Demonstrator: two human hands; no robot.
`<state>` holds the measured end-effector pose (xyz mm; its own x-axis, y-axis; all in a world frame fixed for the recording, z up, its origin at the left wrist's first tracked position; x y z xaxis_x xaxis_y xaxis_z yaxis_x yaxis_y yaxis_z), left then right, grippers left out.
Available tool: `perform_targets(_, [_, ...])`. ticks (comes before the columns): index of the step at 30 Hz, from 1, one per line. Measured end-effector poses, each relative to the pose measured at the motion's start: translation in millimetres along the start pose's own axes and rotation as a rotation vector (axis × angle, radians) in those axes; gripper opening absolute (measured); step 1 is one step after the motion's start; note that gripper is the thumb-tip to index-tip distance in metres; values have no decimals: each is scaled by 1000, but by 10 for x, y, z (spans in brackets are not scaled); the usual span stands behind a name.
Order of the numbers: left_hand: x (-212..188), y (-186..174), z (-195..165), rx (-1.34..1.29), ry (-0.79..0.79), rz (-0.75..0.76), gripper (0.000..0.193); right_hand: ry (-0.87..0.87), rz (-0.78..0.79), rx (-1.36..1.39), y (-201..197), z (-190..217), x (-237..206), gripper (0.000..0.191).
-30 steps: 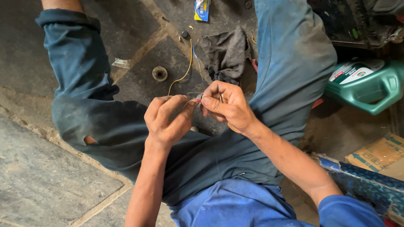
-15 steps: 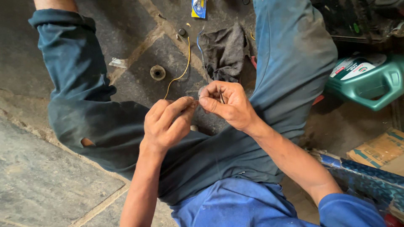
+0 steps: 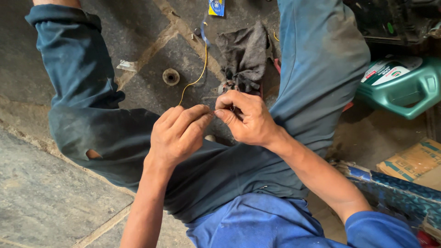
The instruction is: The person sits on the floor and repairs a small electric motor by hand. They strip the ends of several wires, twist them together, and connect them to the motor terminals. The person then wraps the connections with electrical tape to secure them.
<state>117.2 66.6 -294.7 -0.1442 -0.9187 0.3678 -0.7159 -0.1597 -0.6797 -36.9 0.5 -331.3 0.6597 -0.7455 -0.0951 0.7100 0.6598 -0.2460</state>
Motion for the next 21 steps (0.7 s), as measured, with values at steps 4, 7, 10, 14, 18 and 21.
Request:
perform_targets(4, [-17,29,18,-44,-50,5,27,-38,-14,-35,8,48,0,10])
perform_targets(7, [-34,47,50,-199,-166,-44,26,-2,-29,-43,9,40,-7,12])
perform_targets(10, [-80,70,92,-344,-304,-123,23,-64,-51,-87,0,79,-8,13])
perform_targets(14, [-213,216,229,-587,-632,-75,14,-141,-64,-124,-20,107,-8,15])
perform_targets(18, [-299,376,333,-903,-896,-32,11,-117,-44,-113,-44,57,-12,14])
perform_targets(21, [-204,297,320,-760,-774,-15,17,-66,-21,-58,-42,-4,-11,13])
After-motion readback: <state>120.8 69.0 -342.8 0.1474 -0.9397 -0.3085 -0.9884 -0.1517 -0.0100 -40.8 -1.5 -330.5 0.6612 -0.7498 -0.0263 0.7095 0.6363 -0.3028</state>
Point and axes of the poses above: each hand's wrist, its own x-axis towards the middle knuckle, its own y-axis out of the palm, z = x × y, the point moved 6 cm from there along x, towards the middle knuckle
